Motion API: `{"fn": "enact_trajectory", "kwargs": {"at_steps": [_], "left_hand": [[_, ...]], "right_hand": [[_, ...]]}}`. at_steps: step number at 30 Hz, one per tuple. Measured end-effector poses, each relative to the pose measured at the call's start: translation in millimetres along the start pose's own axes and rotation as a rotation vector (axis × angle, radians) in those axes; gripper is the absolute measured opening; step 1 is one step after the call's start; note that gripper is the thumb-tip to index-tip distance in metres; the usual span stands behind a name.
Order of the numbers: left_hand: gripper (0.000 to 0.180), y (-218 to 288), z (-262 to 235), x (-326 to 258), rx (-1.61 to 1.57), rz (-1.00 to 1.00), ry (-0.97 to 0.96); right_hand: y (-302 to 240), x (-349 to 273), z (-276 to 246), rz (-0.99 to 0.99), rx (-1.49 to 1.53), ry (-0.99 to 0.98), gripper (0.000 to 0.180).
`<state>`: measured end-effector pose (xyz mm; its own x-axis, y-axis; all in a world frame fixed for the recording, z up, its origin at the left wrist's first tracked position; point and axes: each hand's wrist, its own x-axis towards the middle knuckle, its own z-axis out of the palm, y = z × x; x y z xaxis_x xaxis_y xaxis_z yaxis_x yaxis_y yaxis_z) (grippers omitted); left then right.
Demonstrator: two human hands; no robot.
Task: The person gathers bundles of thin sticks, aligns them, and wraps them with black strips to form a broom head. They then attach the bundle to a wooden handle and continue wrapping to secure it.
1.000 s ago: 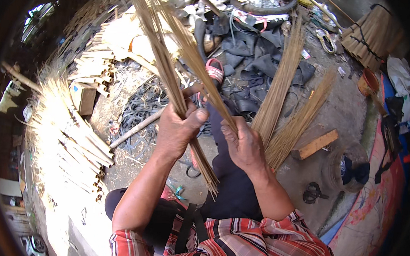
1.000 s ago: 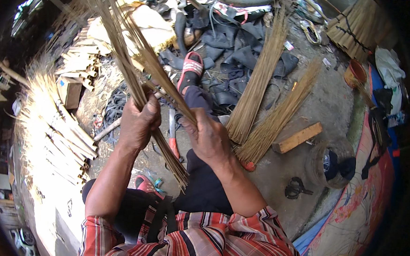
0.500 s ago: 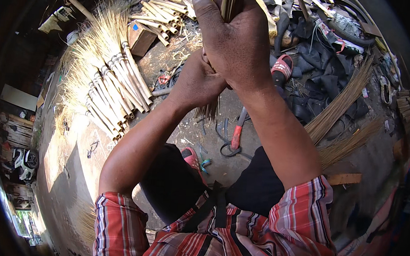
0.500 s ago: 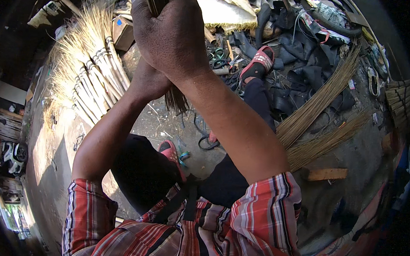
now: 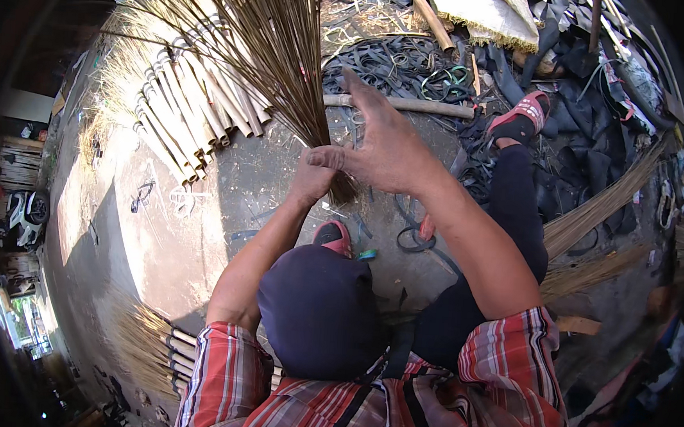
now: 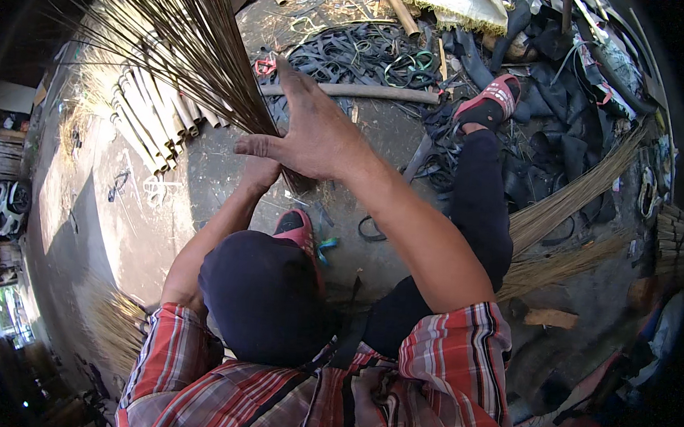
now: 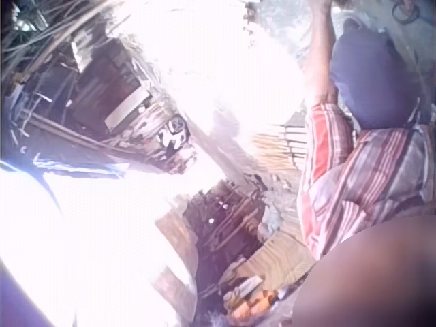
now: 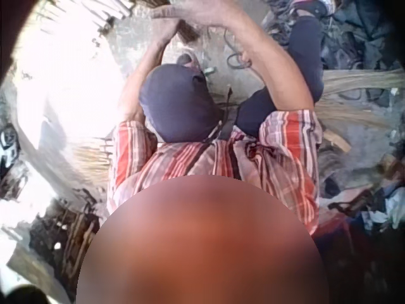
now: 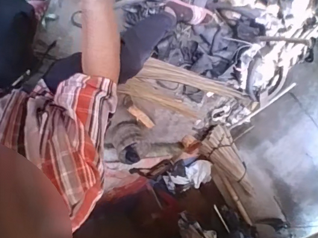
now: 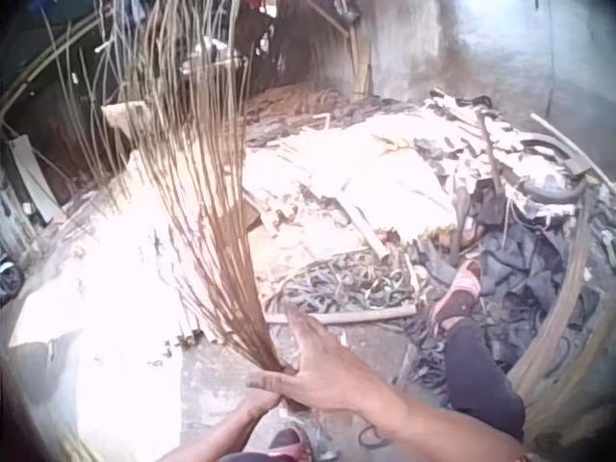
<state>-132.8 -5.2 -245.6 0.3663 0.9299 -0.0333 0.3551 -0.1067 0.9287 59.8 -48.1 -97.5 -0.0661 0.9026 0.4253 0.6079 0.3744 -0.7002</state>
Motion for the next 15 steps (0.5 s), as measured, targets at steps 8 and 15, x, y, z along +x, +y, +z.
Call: {"fn": "enact_trajectory", "kwargs": {"at_steps": [8,15], "left_hand": [[0.051,-2,16,21,-0.144,-0.222,0.334],[0.053,46,-30,7,-0.286,-0.120,0.335]], "right_hand": [[160,-188,-211,0.827,0.255,0.625,0.055],[262,-427,-278,1.588,0.174,1.010,0.050]]}}
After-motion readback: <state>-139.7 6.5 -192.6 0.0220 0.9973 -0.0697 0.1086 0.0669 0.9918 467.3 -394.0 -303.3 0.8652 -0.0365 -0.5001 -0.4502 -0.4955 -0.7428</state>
